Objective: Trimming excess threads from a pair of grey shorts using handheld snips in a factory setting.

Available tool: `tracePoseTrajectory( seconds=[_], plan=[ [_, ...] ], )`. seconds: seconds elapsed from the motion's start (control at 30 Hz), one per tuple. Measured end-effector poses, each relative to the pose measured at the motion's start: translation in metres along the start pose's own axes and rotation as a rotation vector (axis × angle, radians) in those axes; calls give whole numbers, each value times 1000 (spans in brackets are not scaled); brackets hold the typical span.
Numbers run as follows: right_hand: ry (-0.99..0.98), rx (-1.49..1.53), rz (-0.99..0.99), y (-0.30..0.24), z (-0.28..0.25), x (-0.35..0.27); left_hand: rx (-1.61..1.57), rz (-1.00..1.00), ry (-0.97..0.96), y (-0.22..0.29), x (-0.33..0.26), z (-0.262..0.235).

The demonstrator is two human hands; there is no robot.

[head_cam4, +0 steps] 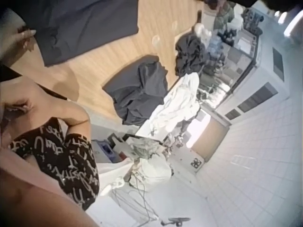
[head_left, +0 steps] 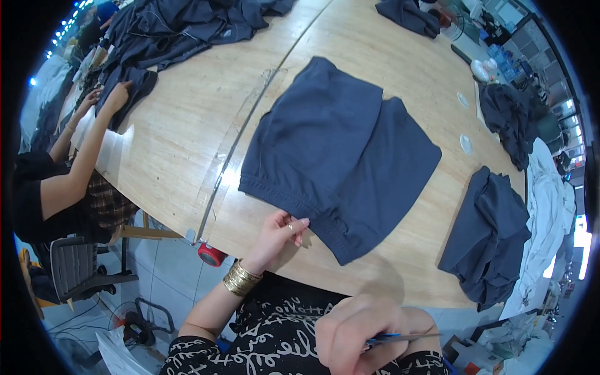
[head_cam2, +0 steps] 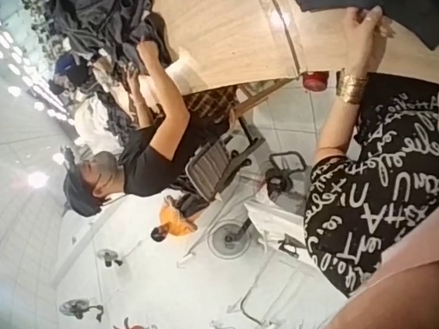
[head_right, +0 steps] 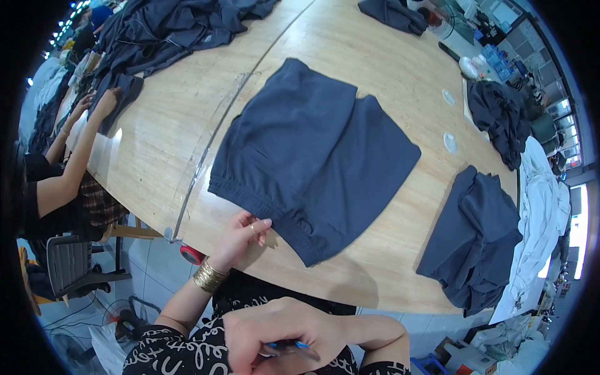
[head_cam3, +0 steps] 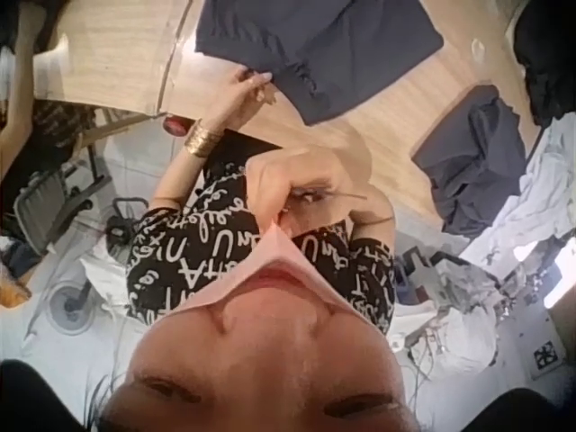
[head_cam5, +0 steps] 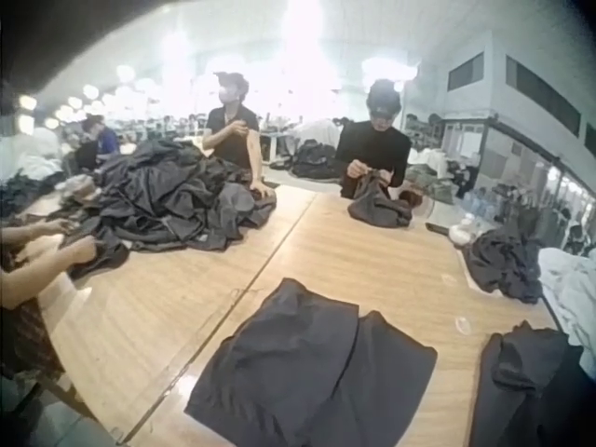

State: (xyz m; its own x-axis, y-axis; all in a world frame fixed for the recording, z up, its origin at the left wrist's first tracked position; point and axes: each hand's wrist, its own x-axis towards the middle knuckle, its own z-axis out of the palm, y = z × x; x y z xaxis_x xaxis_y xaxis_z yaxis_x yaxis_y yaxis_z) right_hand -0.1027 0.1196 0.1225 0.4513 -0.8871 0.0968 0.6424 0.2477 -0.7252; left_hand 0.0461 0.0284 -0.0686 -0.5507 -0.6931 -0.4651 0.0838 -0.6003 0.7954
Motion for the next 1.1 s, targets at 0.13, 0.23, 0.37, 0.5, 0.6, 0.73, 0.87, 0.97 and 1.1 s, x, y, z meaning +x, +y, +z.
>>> tracePoseTrajectory(
  seconds=[0.13,0.23,0.37,0.5,0.6,0.73,0.87,0.97,1.1],
  plan=[
    [-537,-30,15,21,-26,11,-23,-3,7,-1,-4,-2],
    [-581,-60,-85,43,-11,-8,-39,16,-26,-2,-2,3],
    [-686,21,0,49,-11,-13,6,-9,-30,-6,-2,-4],
    [-299,-246,-32,39,-48,-27,-1,-26,-47,-13,-3,-7],
    [669,-357,-79,37,-55,-28,-17,-19,-83,-9,-1,-8],
    [818,-905,-405,16,-75,0,-2,-51,-53,-7,-6,-14],
    [1025,-1221,-216,26,-160,11,248,-100,-91,19,-28,-38],
    [1049,-1380,-302,22,-215,24,317,-130,-123,17,-41,-57],
    [991,-1433,-272,33,-248,63,286,-130,-57,18,-48,-70]
  ],
)
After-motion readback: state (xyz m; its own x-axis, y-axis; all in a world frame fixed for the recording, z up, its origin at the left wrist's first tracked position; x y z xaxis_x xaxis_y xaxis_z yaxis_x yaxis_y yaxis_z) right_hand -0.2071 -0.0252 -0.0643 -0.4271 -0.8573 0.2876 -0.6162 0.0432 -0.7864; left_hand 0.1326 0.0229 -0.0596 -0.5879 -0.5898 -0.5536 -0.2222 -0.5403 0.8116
